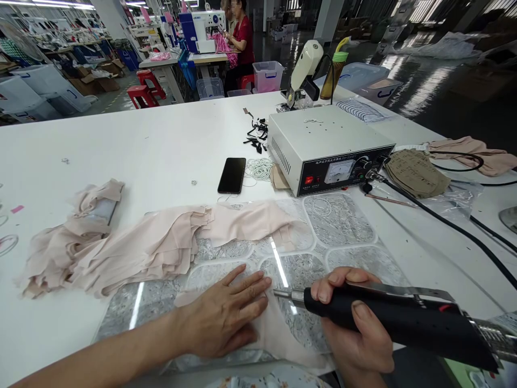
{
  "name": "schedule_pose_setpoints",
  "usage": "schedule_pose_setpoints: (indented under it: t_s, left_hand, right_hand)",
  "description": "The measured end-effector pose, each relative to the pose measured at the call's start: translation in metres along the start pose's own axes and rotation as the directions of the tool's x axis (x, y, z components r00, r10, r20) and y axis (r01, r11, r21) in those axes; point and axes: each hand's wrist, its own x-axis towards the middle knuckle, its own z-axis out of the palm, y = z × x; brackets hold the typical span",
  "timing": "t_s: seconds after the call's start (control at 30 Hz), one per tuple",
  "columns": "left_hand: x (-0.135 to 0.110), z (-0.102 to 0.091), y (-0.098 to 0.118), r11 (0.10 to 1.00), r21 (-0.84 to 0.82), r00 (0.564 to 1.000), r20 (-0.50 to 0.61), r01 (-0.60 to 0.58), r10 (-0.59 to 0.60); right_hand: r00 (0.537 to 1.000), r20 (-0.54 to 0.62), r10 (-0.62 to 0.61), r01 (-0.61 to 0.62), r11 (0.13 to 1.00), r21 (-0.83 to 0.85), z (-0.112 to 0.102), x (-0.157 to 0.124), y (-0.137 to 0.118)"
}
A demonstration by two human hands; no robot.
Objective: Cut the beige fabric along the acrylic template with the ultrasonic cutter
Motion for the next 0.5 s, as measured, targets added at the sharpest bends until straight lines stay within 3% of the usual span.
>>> schedule_pose_setpoints:
  t_s: [0.5]
  left_hand:
    - [-0.0018, 0.0026, -0.0046, 0.997, -0.07, 1.0, 0.021, 0.009, -0.007]
  right_hand:
    - [0.996, 0.005, -0.094, 0.094, 0.995, -0.045, 0.002, 0.008, -0.0037]
